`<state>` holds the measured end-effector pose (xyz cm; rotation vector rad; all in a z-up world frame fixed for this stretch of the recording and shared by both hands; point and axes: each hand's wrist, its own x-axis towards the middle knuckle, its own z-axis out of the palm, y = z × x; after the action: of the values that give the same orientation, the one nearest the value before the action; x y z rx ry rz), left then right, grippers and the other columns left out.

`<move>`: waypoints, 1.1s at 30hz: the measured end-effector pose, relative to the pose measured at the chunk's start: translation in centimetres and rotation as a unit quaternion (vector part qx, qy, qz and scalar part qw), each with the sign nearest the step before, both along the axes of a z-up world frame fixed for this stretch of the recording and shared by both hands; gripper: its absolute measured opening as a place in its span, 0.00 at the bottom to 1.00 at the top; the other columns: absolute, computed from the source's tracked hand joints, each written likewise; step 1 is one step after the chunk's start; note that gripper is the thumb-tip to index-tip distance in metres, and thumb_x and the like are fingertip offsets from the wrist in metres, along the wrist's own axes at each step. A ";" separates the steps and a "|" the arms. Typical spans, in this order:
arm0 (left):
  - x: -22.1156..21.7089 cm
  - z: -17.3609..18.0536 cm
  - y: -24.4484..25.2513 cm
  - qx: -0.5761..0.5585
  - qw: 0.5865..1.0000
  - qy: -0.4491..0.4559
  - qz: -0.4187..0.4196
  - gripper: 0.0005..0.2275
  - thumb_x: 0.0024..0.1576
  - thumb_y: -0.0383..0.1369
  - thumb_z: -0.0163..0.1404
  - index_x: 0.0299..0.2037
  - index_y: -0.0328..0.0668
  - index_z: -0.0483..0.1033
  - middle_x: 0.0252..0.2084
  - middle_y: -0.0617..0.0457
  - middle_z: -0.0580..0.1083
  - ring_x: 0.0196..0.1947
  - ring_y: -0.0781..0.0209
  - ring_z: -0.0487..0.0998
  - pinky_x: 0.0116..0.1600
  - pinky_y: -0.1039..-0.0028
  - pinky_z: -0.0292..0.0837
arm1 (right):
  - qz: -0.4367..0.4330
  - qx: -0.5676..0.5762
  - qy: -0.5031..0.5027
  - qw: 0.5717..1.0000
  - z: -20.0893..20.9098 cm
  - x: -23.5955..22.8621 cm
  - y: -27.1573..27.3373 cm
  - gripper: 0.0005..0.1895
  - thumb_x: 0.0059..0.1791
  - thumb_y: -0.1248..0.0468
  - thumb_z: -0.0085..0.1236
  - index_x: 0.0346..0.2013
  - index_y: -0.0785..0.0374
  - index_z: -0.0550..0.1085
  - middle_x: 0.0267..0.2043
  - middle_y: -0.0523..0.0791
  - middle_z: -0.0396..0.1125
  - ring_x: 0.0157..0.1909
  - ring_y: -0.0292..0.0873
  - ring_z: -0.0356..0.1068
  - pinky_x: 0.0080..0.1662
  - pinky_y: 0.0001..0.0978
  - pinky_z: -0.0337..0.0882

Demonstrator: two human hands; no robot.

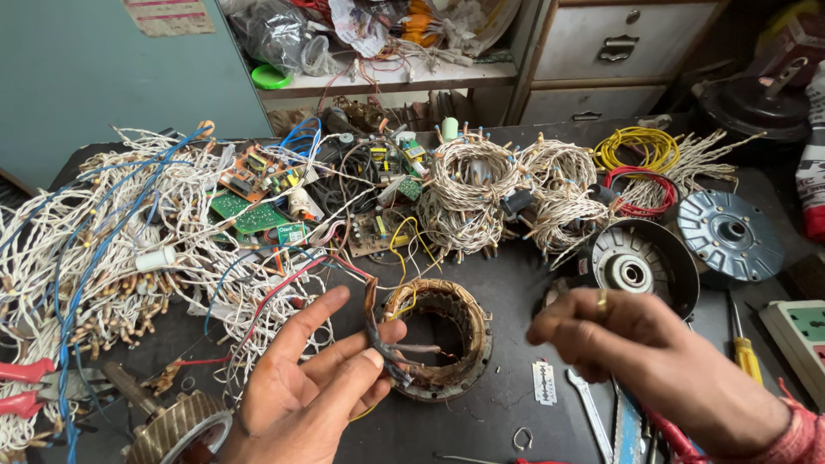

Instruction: The person works on a motor stator, stripping and twisting colored wires by hand. They repeatedly adjust and inspect the wire ends, occasionally using pliers to assist with stripping or cutting. The workspace is cluttered with various electronic parts and tools.

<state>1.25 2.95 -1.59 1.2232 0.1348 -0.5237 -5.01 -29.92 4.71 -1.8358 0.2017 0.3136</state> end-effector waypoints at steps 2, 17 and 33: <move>-0.1 0.0 0.0 0.013 1.000 -0.008 -0.006 0.32 0.58 0.21 0.49 0.73 0.48 0.52 0.54 0.39 0.80 0.42 0.61 0.83 0.45 0.67 0.82 | 0.054 0.013 0.008 0.998 0.3 0.1 1.1 0.15 0.54 0.55 0.59 0.47 0.63 0.79 0.34 0.41 0.70 0.35 0.33 0.64 0.38 0.29 0.71; -0.4 0.5 -0.4 0.043 0.999 -0.024 -0.006 0.33 0.57 0.22 0.51 0.73 0.47 0.51 0.54 0.38 0.81 0.41 0.61 0.84 0.48 0.67 0.82 | 0.158 -0.123 0.155 0.967 0.5 -0.3 5.6 0.17 0.46 0.51 0.66 0.45 0.54 0.85 0.40 0.40 0.79 0.45 0.34 0.76 0.49 0.29 0.75; -0.3 0.4 -0.3 0.042 0.999 -0.022 -0.019 0.33 0.59 0.22 0.50 0.75 0.47 0.50 0.55 0.39 0.80 0.42 0.60 0.83 0.50 0.66 0.81 | 0.177 -0.157 0.204 0.950 2.2 0.2 6.3 0.20 0.47 0.49 0.65 0.47 0.56 0.85 0.41 0.41 0.81 0.45 0.36 0.76 0.48 0.31 0.74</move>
<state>0.96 2.70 -1.20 1.3205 0.0971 -0.5289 -4.83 -23.62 6.95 -2.1046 0.2150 0.9622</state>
